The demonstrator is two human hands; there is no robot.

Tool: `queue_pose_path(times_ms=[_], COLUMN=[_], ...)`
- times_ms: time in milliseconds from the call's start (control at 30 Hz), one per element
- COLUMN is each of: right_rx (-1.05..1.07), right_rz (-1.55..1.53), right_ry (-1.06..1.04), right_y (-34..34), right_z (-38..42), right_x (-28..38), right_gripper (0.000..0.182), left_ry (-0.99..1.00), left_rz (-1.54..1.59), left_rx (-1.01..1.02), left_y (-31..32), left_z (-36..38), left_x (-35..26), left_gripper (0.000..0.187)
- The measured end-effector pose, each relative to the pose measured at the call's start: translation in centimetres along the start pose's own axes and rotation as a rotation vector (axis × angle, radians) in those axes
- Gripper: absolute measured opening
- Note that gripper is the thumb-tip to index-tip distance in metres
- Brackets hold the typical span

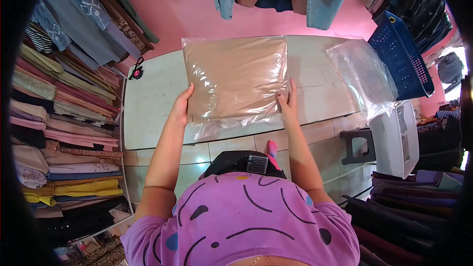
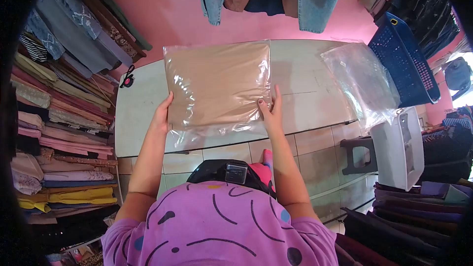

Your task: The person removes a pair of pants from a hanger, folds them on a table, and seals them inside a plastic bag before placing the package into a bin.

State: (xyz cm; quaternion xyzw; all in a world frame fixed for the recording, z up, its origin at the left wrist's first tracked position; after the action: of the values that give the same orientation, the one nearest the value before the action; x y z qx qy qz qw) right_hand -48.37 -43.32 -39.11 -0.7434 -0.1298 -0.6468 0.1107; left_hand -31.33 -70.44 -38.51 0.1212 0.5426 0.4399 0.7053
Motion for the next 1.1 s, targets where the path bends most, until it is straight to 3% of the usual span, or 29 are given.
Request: queue_pose_path(times_ms=[67, 133, 167, 200, 233, 400, 467, 500, 567, 600, 667, 800, 900, 967, 1100], right_rx=[0.074, 0.110, 0.108, 0.091, 0.075, 0.156, -0.021, -0.018, 0.074, 0.080, 0.302, 0.379, 0.281, 0.471, 0.611], right_rz=[-0.140, 0.270, 0.277, 0.494, 0.708, 0.774, 1.220, 1.221, 1.186, 1.185, 1.115, 1.241, 1.198, 1.179, 1.107], right_ry=[0.100, 0.293, 0.302, 0.209, 0.110, 0.325, -0.043, -0.043, -0.312, -0.310, -0.511, -0.381, -0.314, -0.572, -0.497], right_y=[0.0, -0.9, -1.1, -1.3, -1.0, -0.7, 0.7, 1.6, 5.7, 6.7, 10.8, 11.9, 13.4, 16.6, 16.1], right_z=[0.9, 2.3, 3.1, 3.7, 3.8, 3.7, 3.3, 2.9, 2.2, 2.0, 3.1, 1.8, 0.9, 2.1, 0.9], right_x=[-1.4, -5.8, -7.6, -8.5, -7.6, -8.0, -1.7, -1.8, -0.4, -0.4, 0.4, -3.7, -1.7, -1.3, -3.7], right_gripper=[0.063, 0.055, 0.055, 0.053, 0.050, 0.055, 0.059, 0.059, 0.060, 0.060, 0.054, 0.054, 0.054, 0.054, 0.053], left_ry=[-0.063, -0.126, -0.230, -0.332, -0.336, -0.378, -0.333, -0.287, -0.240, -0.191, -0.191, -0.120, -0.116, -0.140, -0.077], left_rz=[-0.010, -0.015, -0.011, -0.006, -0.001, 0.148, -0.026, -0.203, -0.244, -0.290, -0.296, -0.360, -0.320, -0.301, -0.338], left_rx=[-0.029, -0.062, -0.138, -0.213, -0.212, -0.129, -0.231, -0.327, -0.361, -0.394, -0.396, -0.422, -0.428, -0.422, -0.433], left_y=[-3.8, -7.3, -9.2, -11.0, -11.3, -10.8, -10.3, -10.7, -10.9, -11.2, -11.1, -11.7, -11.5, -10.8, -11.0], left_z=[-0.4, -1.1, -1.2, -1.2, -1.3, -1.2, -0.9, -0.8, -1.1, -1.2, -1.1, -1.7, -1.5, -1.1, -1.4], left_x=[3.4, 7.0, 9.3, 11.2, 11.7, 11.8, 11.1, 10.5, 10.8, 10.4, 10.4, 10.1, 10.2, 10.2, 9.9], left_gripper=[0.043, 0.046, 0.047, 0.048, 0.048, 0.053, 0.052, 0.052, 0.051, 0.051, 0.048, 0.043, 0.041, 0.039, 0.035])
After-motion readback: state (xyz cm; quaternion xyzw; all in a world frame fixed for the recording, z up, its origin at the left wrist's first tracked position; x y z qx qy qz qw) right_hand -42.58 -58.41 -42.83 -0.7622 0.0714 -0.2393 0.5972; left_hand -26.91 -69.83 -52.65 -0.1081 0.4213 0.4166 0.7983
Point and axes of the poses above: each hand's wrist, its own z-axis away from the middle knuckle, its own y-axis out of the palm, x = y × z, the point moved 10 cm from there along -z, towards the middle knuckle, and after that the axes turned 3 degrees about z, right-handed, at the moved point
